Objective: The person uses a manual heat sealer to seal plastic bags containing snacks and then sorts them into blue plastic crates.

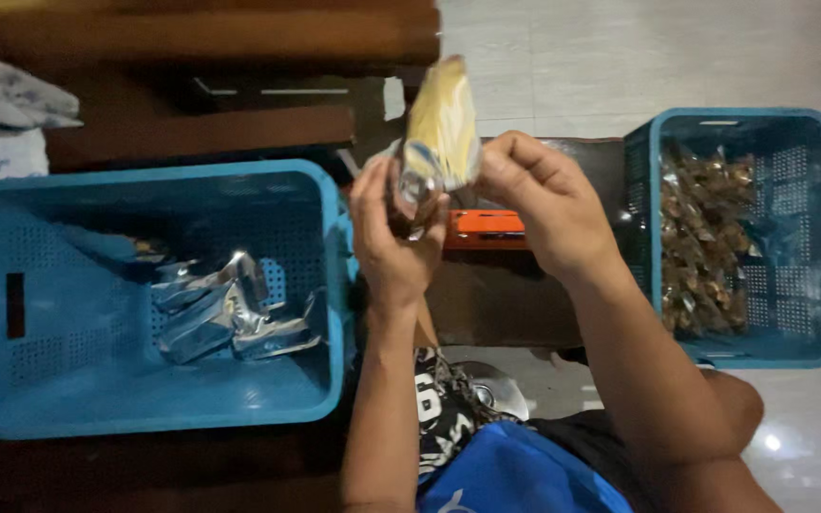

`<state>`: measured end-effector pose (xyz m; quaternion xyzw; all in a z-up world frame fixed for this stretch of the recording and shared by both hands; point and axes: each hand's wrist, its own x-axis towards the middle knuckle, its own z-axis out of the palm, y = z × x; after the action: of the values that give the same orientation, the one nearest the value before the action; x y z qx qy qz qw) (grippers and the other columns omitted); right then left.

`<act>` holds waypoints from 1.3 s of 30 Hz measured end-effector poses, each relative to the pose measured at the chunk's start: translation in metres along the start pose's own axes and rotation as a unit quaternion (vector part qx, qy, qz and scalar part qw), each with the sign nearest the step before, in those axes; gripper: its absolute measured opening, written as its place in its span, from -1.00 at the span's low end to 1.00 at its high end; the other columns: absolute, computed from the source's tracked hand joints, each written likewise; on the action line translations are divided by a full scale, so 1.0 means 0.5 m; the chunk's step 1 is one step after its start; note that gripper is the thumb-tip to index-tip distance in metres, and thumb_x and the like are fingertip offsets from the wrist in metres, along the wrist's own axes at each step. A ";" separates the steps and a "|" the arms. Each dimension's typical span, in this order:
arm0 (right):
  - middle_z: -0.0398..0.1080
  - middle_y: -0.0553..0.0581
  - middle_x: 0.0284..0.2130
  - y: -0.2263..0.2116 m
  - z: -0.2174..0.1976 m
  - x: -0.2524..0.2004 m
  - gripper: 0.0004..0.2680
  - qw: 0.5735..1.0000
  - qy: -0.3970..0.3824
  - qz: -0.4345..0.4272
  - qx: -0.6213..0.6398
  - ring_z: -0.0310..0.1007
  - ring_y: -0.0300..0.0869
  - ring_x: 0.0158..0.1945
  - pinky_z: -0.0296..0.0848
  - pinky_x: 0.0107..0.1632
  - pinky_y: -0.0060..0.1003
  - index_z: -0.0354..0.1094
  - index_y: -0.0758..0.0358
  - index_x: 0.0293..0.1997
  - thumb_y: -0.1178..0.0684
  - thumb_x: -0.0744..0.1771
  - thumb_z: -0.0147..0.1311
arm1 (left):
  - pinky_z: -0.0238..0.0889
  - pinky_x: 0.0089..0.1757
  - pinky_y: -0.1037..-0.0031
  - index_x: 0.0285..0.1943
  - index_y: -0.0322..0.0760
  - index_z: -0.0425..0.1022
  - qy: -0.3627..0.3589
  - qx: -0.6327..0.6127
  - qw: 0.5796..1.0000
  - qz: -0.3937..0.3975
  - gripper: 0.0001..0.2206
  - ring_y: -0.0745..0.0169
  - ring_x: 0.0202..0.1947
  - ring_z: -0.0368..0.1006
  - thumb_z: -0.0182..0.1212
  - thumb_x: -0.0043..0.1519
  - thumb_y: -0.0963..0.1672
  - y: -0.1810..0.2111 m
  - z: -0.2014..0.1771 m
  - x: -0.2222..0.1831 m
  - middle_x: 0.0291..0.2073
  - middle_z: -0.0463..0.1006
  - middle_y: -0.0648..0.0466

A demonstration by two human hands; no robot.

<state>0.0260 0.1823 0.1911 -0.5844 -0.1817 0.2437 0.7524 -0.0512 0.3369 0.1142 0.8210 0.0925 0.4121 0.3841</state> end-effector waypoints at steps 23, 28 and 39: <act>0.40 0.27 0.14 0.097 -0.488 -0.312 -0.67 0.849 0.303 0.034 -0.432 0.43 -0.03 0.19 0.40 0.21 -0.19 0.37 0.35 0.28 0.17 0.36 0.25 | 0.50 -0.19 0.39 0.17 -0.48 0.45 -0.445 -0.512 0.491 -0.547 -0.61 0.20 -0.25 0.61 0.23 0.32 -0.04 0.228 0.414 -0.303 -0.16 0.63 -0.06; 0.39 0.36 0.12 0.126 -0.511 -0.324 -0.64 0.782 0.334 0.175 -0.497 0.49 0.13 0.09 0.43 0.11 -0.06 0.37 0.29 0.27 0.07 0.33 0.27 | 0.52 -0.20 0.39 0.15 -0.52 0.48 -0.461 -0.487 0.407 -0.621 -0.57 0.19 -0.26 0.63 0.24 0.30 -0.02 0.197 0.476 -0.368 -0.16 0.65 -0.06; 0.37 0.40 0.20 0.249 -0.495 -0.244 -0.55 0.848 0.266 0.153 -0.433 0.43 0.15 0.19 0.39 0.19 -0.05 0.28 0.30 0.36 -0.07 0.35 0.26 | 0.57 -0.13 0.22 0.13 -0.38 0.46 -0.307 -0.425 0.413 -0.745 -0.60 0.07 -0.21 0.66 0.21 0.21 -0.03 0.036 0.346 -0.432 -0.16 0.67 -0.11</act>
<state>0.0454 -0.0594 0.0097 -0.9136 0.0301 0.0876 0.3958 -0.0638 0.1275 -0.0672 0.2334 0.3563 -0.3286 0.8430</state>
